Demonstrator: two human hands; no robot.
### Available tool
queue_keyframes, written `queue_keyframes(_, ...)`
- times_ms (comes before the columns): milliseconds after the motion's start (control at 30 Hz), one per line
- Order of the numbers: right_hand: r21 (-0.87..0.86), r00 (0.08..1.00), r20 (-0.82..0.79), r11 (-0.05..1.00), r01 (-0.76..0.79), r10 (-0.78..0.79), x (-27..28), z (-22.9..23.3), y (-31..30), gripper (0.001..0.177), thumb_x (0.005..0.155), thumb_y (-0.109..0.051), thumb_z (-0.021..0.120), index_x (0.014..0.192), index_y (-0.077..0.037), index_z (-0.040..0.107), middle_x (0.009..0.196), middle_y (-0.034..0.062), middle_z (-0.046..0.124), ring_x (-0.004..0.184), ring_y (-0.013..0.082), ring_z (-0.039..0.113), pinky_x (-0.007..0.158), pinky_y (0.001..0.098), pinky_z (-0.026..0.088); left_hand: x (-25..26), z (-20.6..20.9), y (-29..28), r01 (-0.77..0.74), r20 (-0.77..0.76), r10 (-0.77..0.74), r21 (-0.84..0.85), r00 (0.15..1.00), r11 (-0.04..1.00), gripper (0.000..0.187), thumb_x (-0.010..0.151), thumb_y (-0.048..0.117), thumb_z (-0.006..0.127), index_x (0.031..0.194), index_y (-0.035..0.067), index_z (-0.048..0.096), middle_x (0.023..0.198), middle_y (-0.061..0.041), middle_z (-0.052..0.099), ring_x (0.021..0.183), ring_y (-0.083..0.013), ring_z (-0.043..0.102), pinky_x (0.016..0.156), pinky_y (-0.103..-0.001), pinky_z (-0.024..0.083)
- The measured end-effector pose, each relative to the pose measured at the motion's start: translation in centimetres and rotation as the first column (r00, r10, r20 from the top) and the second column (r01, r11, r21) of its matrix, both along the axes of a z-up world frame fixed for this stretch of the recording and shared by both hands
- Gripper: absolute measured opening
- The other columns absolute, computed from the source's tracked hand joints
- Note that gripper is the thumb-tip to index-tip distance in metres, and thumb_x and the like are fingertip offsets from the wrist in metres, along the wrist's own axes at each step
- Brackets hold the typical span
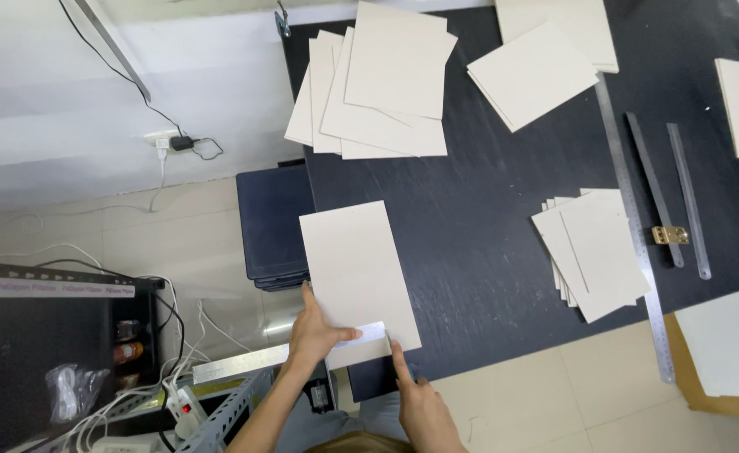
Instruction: Cutting cardboard sheets into smaller pieces using a utility knife and a metal ruler.
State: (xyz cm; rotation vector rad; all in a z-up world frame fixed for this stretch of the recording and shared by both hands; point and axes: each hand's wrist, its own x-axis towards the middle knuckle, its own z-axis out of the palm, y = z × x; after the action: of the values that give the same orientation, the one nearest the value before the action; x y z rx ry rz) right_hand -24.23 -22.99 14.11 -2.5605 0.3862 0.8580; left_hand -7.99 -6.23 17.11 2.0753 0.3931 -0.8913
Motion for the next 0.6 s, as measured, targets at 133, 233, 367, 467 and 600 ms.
queue_keyframes(133, 0.016, 0.97, -0.236, 0.998, 0.06, -0.054, 0.2, 2.8, -0.6, 0.071, 0.105, -0.025, 0.029, 0.157, -0.057, -0.008, 0.086, 0.0103, 0.057, 0.08, 0.0352, 0.06, 0.079, 0.0464, 0.048, 0.1, -1.4, 0.0, 0.055, 0.027, -0.055, -0.002, 0.998, 0.998, 0.14, 0.055, 0.024, 0.096, 0.157, 0.016, 0.0, 0.139, -0.011, 0.058, 0.126, -0.031, 0.057, 0.093, -0.043, 0.053)
queue_keyframes(233, 0.205, 0.983, -0.145, 0.969, 0.139, -0.11, 1.3, 0.6, -5.4, 0.075, 0.096, -0.038, 0.06, 0.154, -0.06, 0.019, 0.094, 0.0199, 0.07, 0.088, 0.0322, 0.072, 0.085, 0.0316, 0.054, 0.0, -2.6, 0.3, 0.114, 0.064, -0.112, -0.022, 0.992, 0.993, 0.106, 0.057, 0.028, 0.094, 0.137, 0.016, 0.027, 0.124, -0.008, 0.065, 0.111, -0.027, 0.065, 0.079, -0.037, 0.053)
queue_keyframes(367, 0.275, 0.86, 0.052, 0.835, 0.477, -0.508, 5.5, -1.1, -7.9, 0.035, 0.085, -0.04, 0.077, 0.086, -0.015, 0.052, 0.055, 0.0048, 0.066, 0.042, 0.0169, 0.062, 0.051, 0.0323, 0.053, -0.4, -3.2, 0.7, 0.112, 0.057, -0.108, -0.064, 0.992, 0.992, 0.101, 0.058, 0.029, 0.093, 0.136, 0.017, 0.03, 0.13, -0.005, 0.063, 0.119, -0.0256, 0.061, 0.084, -0.035, 0.052)
queue_keyframes(467, 0.327, 0.793, 0.361, 0.863, 0.385, -0.49, 8.0, -5.4, -7.9, 0.031, 0.084, -0.044, 0.071, 0.096, -0.015, 0.063, 0.09, 0.0077, 0.069, 0.086, 0.0273, 0.067, 0.077, 0.0362, 0.048, -0.9, -5.4, 1.5, 0.15, 0.227, -0.093, -0.246, 0.97, 0.958, 0.112, 0.06, 0.029, 0.09, 0.151, 0.02, 0.025, 0.147, 0.0, 0.048, 0.137, -0.0225, 0.046, 0.106, -0.036, 0.042)
queue_keyframes(600, 0.575, 0.728, 0.188, 0.675, 0.462, -0.659, 10.9, -1.4, -6.8, 0.027, 0.087, -0.035, 0.072, 0.101, -0.015, 0.061, 0.093, 0.0031, 0.07, 0.091, 0.0176, 0.066, 0.081, 0.0307, 0.048, -1.0, -10.1, 1.6, 0.009, 0.293, 0.183, -0.55, 0.938, 0.835, 0.108, 0.052, 0.028, 0.098, 0.144, 0.012, 0.043, 0.135, -0.003, 0.065, 0.122, -0.0145, 0.06, 0.101, -0.029, 0.047)
